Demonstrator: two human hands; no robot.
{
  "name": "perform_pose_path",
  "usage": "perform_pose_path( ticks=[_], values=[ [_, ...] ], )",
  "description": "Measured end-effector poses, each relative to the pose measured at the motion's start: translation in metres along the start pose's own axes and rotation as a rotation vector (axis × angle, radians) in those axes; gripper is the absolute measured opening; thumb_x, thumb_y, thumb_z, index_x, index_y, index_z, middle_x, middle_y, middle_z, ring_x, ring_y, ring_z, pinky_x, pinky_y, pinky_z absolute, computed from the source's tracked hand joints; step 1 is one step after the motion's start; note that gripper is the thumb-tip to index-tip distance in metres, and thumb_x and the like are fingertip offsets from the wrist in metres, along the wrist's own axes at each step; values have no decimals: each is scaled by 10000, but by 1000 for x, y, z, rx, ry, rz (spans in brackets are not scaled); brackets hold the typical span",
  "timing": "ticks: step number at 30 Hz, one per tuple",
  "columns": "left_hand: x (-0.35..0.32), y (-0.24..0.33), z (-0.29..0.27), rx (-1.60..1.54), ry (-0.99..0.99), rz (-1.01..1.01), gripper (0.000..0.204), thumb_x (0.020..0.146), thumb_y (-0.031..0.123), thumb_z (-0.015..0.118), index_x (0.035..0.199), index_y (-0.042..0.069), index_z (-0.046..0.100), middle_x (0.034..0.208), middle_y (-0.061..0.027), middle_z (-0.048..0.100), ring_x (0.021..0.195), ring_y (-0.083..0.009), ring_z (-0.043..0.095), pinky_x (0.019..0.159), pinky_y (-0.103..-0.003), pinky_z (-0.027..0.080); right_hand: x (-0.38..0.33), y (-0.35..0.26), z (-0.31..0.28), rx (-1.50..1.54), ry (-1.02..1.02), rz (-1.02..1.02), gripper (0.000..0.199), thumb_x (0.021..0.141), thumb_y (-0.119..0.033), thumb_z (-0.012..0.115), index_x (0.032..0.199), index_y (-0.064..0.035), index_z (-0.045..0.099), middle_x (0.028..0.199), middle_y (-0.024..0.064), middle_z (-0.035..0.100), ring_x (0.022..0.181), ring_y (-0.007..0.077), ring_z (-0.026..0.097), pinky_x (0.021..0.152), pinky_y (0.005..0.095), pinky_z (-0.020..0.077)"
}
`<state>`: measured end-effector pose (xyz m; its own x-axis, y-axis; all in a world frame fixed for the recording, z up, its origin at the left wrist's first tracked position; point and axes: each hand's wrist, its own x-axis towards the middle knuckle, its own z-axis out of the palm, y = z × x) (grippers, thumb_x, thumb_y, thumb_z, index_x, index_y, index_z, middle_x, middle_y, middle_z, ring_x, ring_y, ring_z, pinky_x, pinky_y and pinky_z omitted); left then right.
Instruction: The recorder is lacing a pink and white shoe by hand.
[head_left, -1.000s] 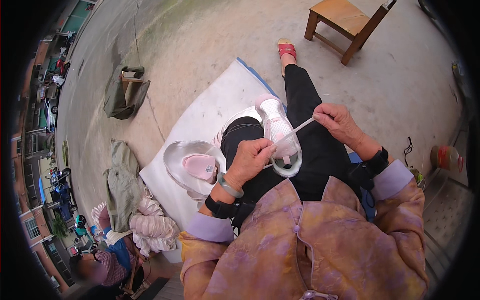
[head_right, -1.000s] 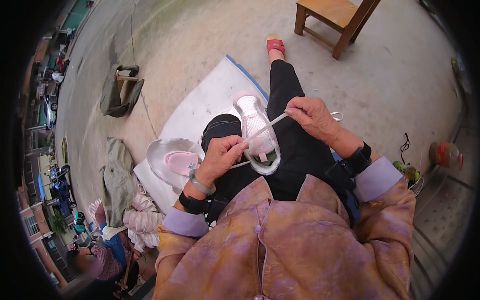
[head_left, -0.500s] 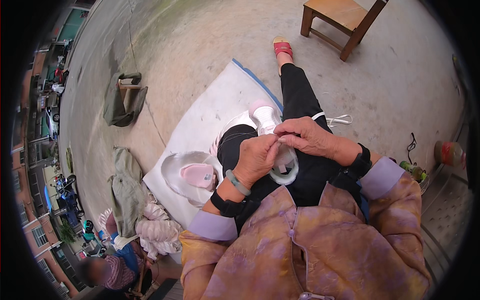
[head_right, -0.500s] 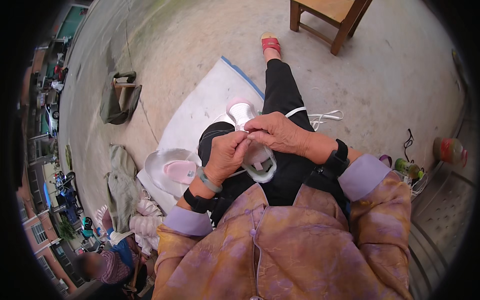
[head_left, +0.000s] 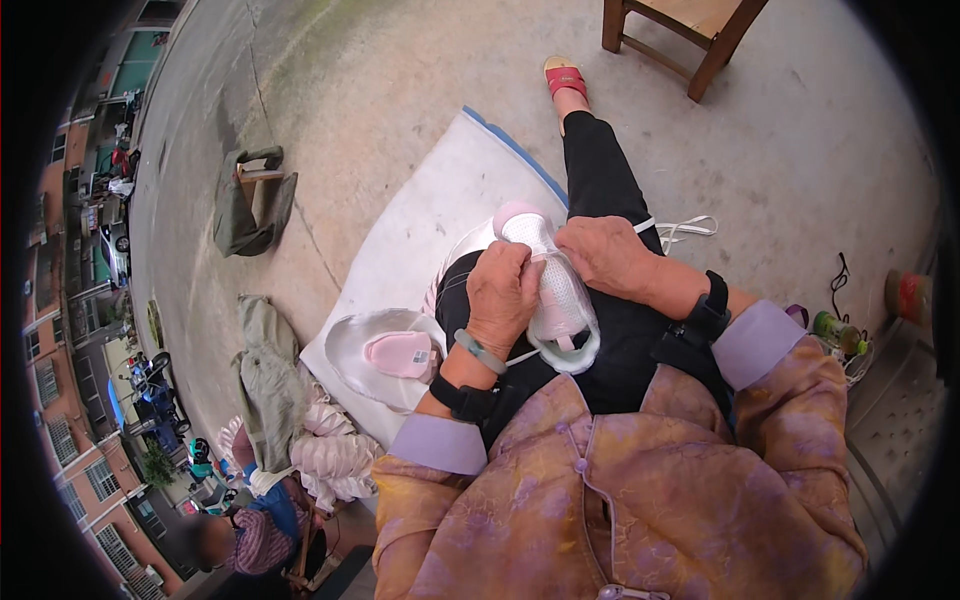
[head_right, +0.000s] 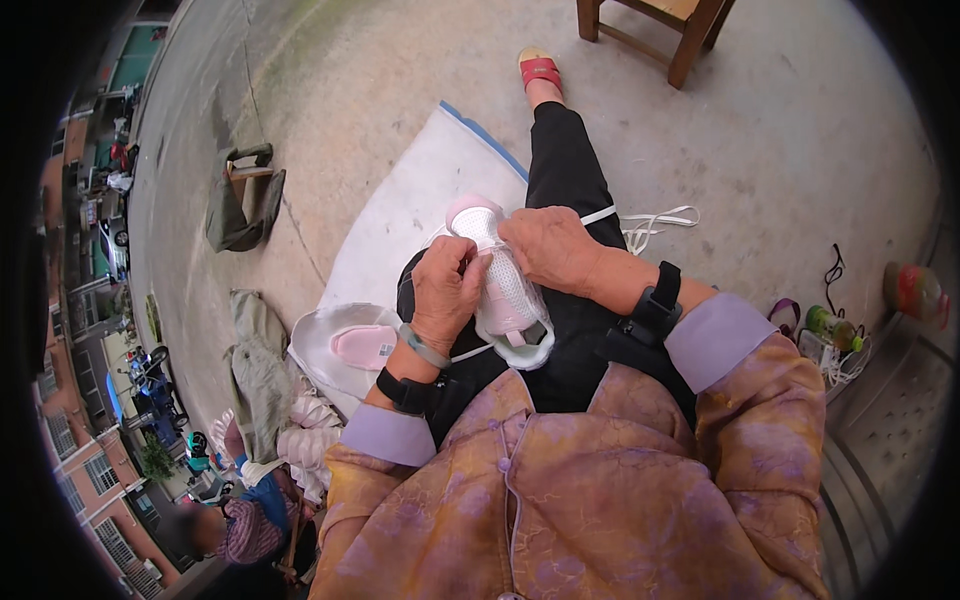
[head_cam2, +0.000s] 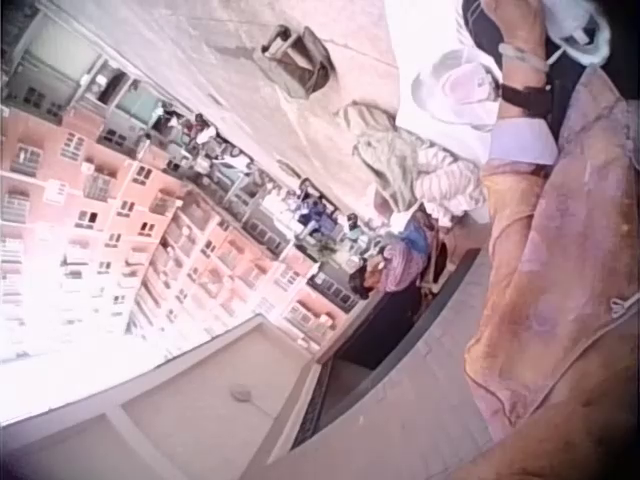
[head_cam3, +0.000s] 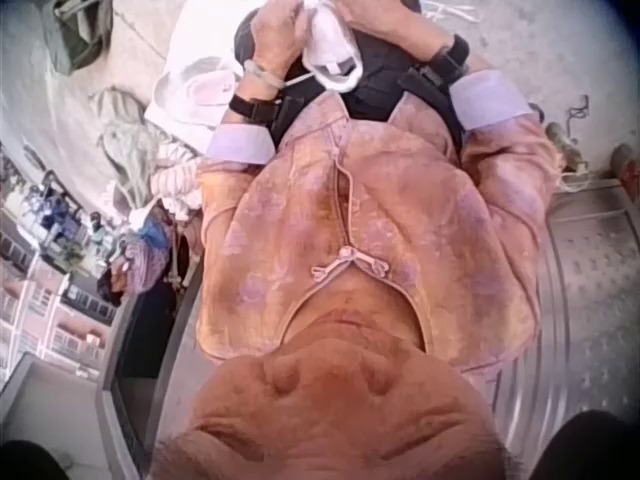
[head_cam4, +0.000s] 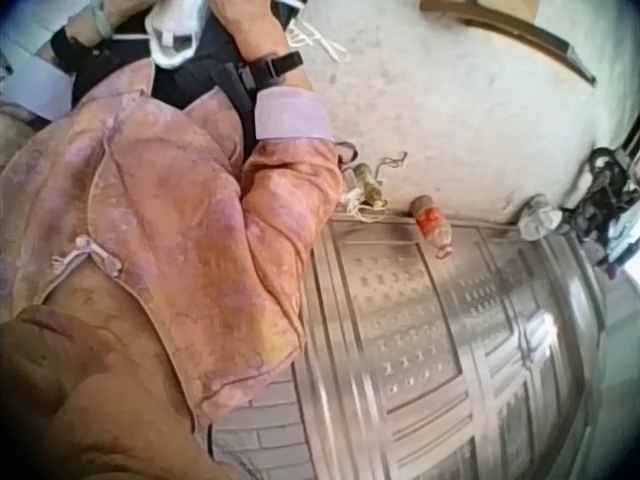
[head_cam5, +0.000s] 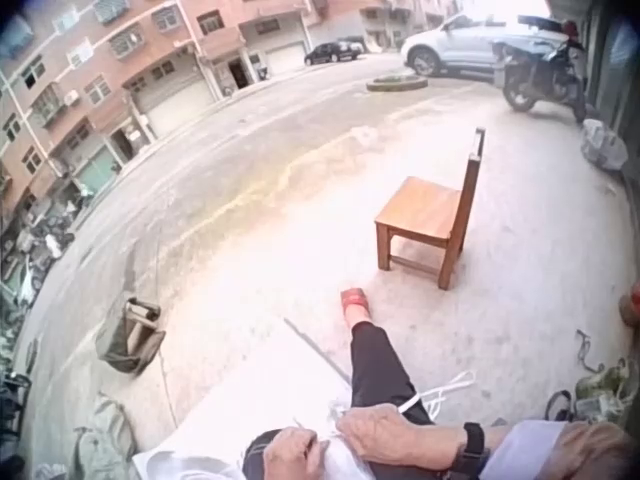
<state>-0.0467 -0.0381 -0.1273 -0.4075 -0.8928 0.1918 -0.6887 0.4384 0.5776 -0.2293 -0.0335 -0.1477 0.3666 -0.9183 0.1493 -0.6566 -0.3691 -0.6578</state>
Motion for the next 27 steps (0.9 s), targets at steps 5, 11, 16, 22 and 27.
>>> perform_pose_path(
  ticks=[5, 11, 16, 22, 27],
  values=[
    [-1, -4, 2, -49, -32, -54, 151, 724, 55, 673, 798, 39, 543, 697, -107, 530, 610, -243, 545, 554, -327, 441, 2, 1, 2, 32, -33, -1, 95, 774, -153, 541, 760, -69, 583, 728, 130, 580, 711, 315, 609, 602, 406, 476],
    [-3, -2, 9, 16, 10, 12, 158, 734, 54, 665, 812, 33, 530, 715, -107, 531, 603, -243, 545, 548, -326, 441, 4, 1, 7, 9, -45, 10, 122, 777, -167, 544, 729, -62, 583, 713, 142, 585, 686, 328, 611, 578, 426, 467],
    [-8, -6, 15, -84, 22, -96, 161, 710, 44, 637, 808, 43, 509, 726, -122, 507, 665, -300, 531, 588, -377, 436, 7, 1, 9, -58, -102, 14, 89, 765, -153, 562, 747, -68, 582, 710, 109, 565, 689, 297, 598, 585, 395, 457],
    [-9, -9, 15, -73, 52, -99, 135, 737, 33, 648, 809, 27, 535, 719, -89, 533, 572, -184, 545, 537, -284, 457, 11, -2, 10, -24, -100, 19, 107, 758, -145, 539, 717, -52, 572, 716, 151, 592, 699, 340, 609, 594, 432, 473],
    [-10, -8, 13, -118, 52, -137, 139, 737, 26, 653, 814, 26, 536, 715, -78, 534, 569, -166, 545, 536, -269, 456, 10, 1, 16, 118, -26, 57, 98, 748, -134, 533, 741, -59, 596, 750, 136, 612, 724, 327, 612, 632, 425, 478]
  ],
)
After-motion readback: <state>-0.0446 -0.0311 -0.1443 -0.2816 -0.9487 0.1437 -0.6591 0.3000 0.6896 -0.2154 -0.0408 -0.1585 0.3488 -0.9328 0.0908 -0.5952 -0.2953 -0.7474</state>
